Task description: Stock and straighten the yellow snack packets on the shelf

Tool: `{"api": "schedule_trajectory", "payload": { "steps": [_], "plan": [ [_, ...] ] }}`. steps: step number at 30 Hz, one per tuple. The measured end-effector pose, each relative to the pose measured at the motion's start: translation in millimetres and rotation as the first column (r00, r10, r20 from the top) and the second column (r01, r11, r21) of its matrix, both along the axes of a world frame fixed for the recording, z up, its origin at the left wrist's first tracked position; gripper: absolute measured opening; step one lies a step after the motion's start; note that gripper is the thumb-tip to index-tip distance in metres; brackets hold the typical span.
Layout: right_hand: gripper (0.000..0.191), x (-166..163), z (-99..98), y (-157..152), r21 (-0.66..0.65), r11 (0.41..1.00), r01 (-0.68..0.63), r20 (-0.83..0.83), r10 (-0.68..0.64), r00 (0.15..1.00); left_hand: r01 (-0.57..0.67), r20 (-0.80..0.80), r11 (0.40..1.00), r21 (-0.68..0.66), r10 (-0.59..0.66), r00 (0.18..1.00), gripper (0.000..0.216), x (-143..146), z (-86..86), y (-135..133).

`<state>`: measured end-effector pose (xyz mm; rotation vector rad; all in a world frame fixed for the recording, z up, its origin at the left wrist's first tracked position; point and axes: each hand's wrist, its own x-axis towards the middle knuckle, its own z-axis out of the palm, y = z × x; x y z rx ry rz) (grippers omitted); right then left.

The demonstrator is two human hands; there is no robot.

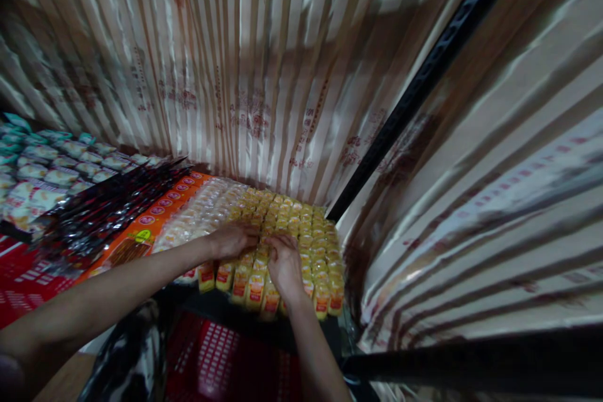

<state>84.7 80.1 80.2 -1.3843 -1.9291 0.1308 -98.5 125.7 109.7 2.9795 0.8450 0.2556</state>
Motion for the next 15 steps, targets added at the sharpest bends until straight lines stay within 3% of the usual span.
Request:
{"api": "schedule_trajectory", "payload": {
  "steps": [7, 15],
  "plan": [
    [0.033, 2.8, -1.2, -7.8, -0.019, 1.0, -0.015, 0.018, 0.016, 1.0, 0.134, -0.021, 0.98, 0.145, -0.133, 0.991, 0.012, -5.7, -9.5, -40.6],
    [0.03, -1.8, 7.6, -26.5, 0.021, 1.0, 0.001, 0.112, -0.003, 0.994, 0.076, -0.034, 0.987, 0.141, -0.072, 0.997, 0.017, -8.9, -19.9, -39.0]
  ]
}}
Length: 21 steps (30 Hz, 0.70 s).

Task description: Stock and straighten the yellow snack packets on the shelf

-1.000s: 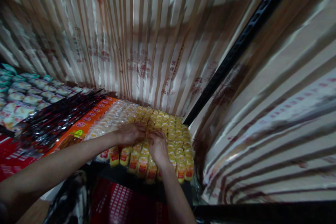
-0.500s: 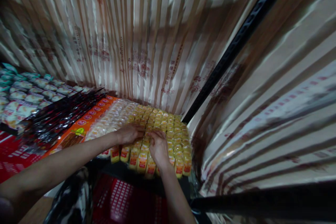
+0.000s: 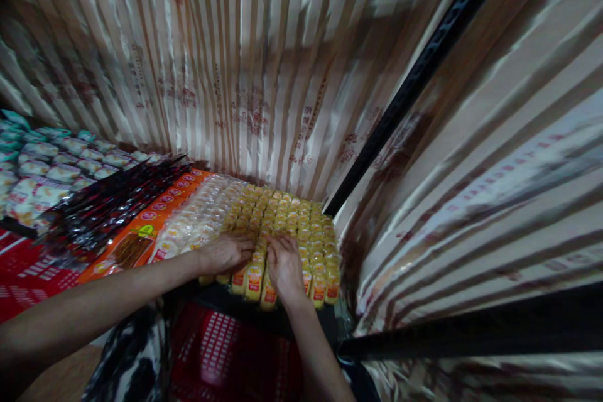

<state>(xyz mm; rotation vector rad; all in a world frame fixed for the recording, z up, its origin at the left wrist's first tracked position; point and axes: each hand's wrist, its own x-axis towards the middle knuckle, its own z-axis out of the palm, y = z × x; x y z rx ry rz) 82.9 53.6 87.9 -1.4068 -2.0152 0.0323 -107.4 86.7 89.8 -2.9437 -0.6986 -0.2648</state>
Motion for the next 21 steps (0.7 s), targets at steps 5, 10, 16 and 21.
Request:
{"api": "schedule_trajectory", "payload": {
  "steps": [5, 10, 16, 21],
  "plan": [
    [0.03, -17.7, -11.2, -47.0, -0.022, 0.994, 0.11, 0.05, -0.109, 0.993, -0.042, 0.032, 0.999, -0.016, 0.042, 0.999, 0.014, -2.3, 3.2, -4.6],
    [0.036, -28.7, -42.3, -84.3, -0.06, 0.995, 0.074, -0.005, -0.075, 0.997, -0.116, 0.147, 0.993, -0.022, 0.118, 0.982, 0.017, -8.2, 11.5, -25.6],
    [0.043, -33.2, -59.8, -78.0, -0.117, 0.993, -0.003, -0.109, -0.01, 0.994, -0.162, 0.238, 0.983, -0.087, 0.178, 0.955, 0.018, -0.3, -33.1, -80.2],
    [0.042, -34.6, -53.5, -75.4, -0.168, 0.984, -0.065, -0.166, 0.037, 0.985, -0.22, 0.134, 0.971, -0.096, 0.232, 0.964, 0.025, 19.7, -84.8, -101.2]
  ]
}}
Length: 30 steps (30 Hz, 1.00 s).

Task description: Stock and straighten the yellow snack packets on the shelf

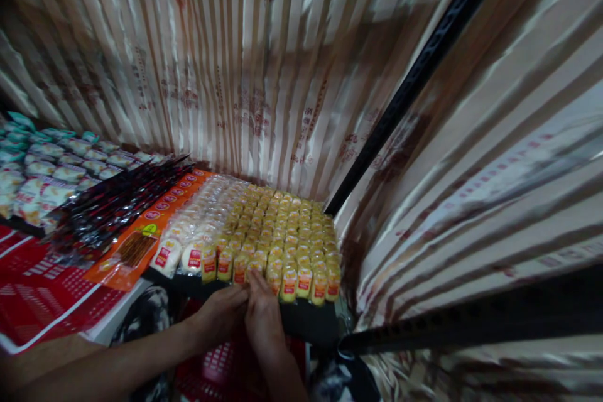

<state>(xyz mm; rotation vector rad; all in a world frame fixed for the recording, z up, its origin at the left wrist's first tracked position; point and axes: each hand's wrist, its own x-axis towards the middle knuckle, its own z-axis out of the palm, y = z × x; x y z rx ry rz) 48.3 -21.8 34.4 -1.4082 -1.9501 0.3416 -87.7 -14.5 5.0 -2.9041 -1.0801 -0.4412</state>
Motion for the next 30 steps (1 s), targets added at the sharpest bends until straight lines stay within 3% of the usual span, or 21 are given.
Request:
{"api": "schedule_trajectory", "payload": {
  "steps": [3, 8, 13, 19, 26, 30],
  "plan": [
    [0.04, 5.7, 11.0, 1.4, 0.027, 1.0, 0.014, 0.013, -0.014, 1.0, -0.021, -0.061, 1.0, 0.015, 0.021, 0.998, 0.03, 6.1, -10.1, -0.8],
    [0.036, 16.2, 40.2, 26.8, 0.139, 0.987, 0.085, 0.198, -0.112, 0.974, -0.028, -0.106, 0.997, 0.07, 0.035, 0.994, 0.033, 4.8, -4.0, -1.9],
    [0.032, 14.8, 57.7, 55.6, 0.101, 0.993, 0.061, 0.363, -0.094, 0.927, -0.036, -0.121, 0.987, 0.154, 0.055, 0.991, 0.034, 6.2, -0.4, -2.3],
    [0.031, 7.5, 60.7, 66.2, 0.053, 0.995, 0.079, 0.476, -0.095, 0.874, -0.046, -0.096, 0.98, 0.195, 0.066, 0.993, 0.035, 4.6, -1.0, -1.8],
    [0.033, 13.4, 54.8, 76.0, 0.04, 0.997, 0.061, 0.391, -0.072, 0.917, -0.041, -0.104, 0.976, 0.213, 0.064, 0.993, 0.036, 3.3, -11.8, 3.9],
    [0.036, 17.7, 50.6, 77.8, 0.092, 0.99, 0.111, 0.369, -0.137, 0.919, -0.012, -0.074, 0.981, 0.192, 0.027, 0.997, 0.037, 0.7, -9.6, 7.4]
  ]
}}
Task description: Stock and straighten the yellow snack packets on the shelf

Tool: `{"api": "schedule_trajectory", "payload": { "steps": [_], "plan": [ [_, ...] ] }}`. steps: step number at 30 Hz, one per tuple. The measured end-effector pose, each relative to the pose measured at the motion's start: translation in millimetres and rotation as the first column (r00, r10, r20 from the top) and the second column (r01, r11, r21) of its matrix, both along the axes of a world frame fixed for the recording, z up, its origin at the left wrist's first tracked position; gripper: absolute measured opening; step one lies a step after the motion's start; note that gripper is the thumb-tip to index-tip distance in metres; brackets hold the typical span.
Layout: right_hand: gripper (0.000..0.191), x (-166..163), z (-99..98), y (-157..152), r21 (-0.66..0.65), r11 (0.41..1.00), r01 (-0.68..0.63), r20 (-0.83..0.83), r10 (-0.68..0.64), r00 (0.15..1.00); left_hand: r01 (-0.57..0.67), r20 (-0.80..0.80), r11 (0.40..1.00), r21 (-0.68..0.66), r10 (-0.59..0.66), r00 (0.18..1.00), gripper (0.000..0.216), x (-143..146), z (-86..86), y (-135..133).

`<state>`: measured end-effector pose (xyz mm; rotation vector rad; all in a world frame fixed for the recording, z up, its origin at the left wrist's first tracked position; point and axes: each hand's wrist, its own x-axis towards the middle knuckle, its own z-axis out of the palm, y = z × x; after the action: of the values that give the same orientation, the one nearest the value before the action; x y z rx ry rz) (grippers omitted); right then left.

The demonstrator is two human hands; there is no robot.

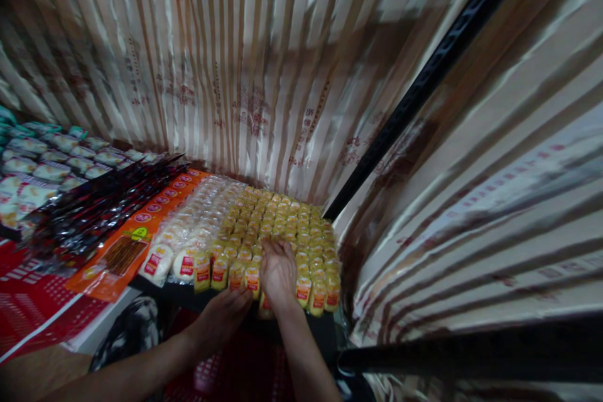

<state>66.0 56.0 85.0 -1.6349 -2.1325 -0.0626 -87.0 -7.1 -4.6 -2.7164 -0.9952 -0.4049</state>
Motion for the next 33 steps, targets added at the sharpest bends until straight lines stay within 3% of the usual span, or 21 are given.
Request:
{"api": "schedule_trajectory", "payload": {
  "steps": [9, 21, 33],
  "plan": [
    [0.036, -4.1, 4.2, 9.4, 0.038, 0.997, 0.071, 0.076, -0.073, 0.994, 0.014, 0.117, 0.999, -0.029, -0.011, 0.993, 0.036, -2.3, -12.4, 0.5],
    [0.041, 1.9, -1.7, 20.8, -0.017, 1.0, -0.017, 0.076, 0.019, 0.997, -0.018, 0.161, 1.0, -0.005, 0.018, 0.987, 0.036, 3.5, -28.0, 3.2],
    [0.035, -2.9, 7.5, 43.0, -0.006, 0.996, 0.093, 0.181, -0.091, 0.979, -0.042, 0.238, 0.996, 0.073, 0.023, 0.971, 0.033, 6.6, -33.1, 5.3]
  ]
}}
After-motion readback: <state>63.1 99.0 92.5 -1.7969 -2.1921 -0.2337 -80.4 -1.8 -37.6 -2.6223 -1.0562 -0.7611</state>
